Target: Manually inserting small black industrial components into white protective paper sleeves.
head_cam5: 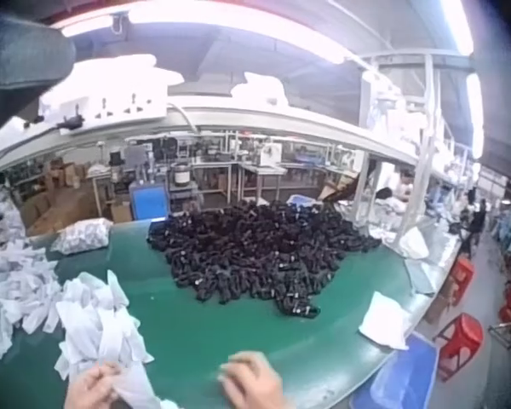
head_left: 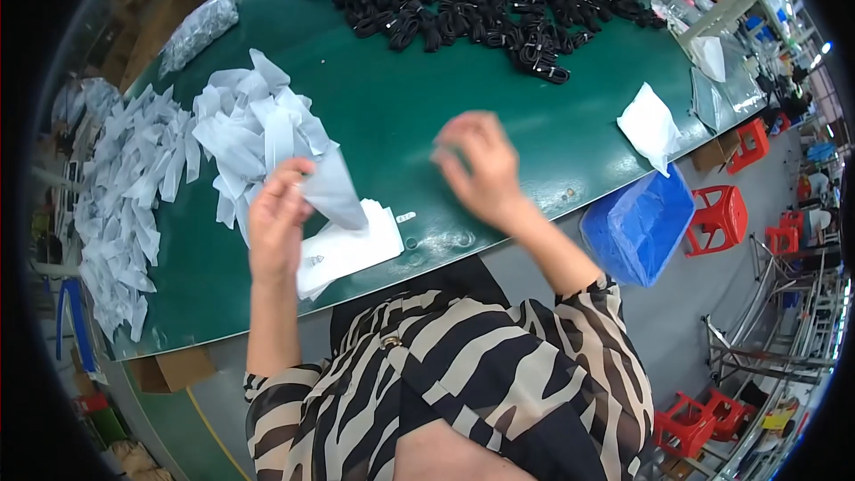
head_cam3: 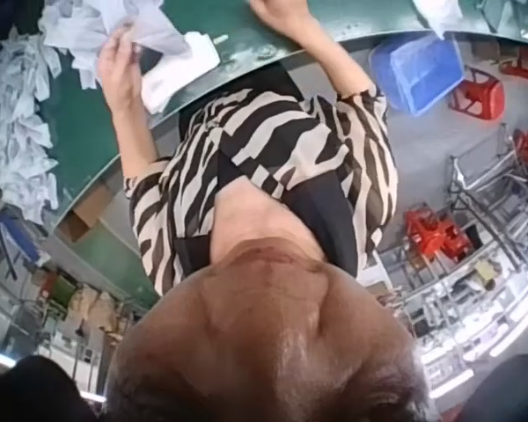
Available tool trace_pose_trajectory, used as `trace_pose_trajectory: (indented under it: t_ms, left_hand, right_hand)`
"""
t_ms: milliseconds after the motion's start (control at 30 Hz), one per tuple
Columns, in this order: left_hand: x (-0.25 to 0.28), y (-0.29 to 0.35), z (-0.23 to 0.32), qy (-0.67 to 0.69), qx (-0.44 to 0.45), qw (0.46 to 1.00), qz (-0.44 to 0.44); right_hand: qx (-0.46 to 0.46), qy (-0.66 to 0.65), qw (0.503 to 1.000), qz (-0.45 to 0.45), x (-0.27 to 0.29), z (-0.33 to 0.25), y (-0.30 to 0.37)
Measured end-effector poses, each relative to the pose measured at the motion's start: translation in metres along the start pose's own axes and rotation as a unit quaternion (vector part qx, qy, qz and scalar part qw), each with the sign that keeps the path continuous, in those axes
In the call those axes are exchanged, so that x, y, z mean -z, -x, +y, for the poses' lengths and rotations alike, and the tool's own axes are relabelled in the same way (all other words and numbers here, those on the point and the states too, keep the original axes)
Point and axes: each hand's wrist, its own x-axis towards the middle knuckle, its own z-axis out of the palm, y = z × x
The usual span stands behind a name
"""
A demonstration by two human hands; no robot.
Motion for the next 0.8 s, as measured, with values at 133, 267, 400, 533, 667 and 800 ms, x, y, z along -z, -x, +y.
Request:
trace_pose_trajectory:
  t_ms: [133, 267, 400, 533, 667, 800]
  left_hand:
    - [0.062, -0.051, 0.027, 0.021, -0.076, 0.995, 0.055]
    - [0.082, -0.078, 0.016, -0.447, -0.283, 0.81, 0.251]
    - [0.008, -0.016, -0.002, -0.467, -0.178, 0.864, 0.052]
    - [-0.022, 0.026, -0.041, -0.453, -0.1, 0.881, -0.091]
    - [-0.029, 0.041, -0.064, -0.516, -0.158, 0.835, -0.107]
    - [-0.044, 0.048, -0.061, -0.545, -0.19, 0.81, -0.104]
  right_hand:
    - [-0.115, 0.321, 0.936, 0.09, 0.043, 0.144, -0.019]
    - [-0.197, 0.375, 0.903, -0.074, 0.069, 0.222, -0.003]
    - [-0.166, 0.36, 0.916, -0.06, 0.056, 0.189, 0.007]
    - [-0.124, 0.244, 0.959, -0.073, 0.038, 0.136, 0.021]
    - [-0.405, -0.208, 0.87, -0.192, 0.017, 0.057, 0.034]
    - [-0.447, -0.361, 0.781, -0.244, 0.003, 0.009, 0.051]
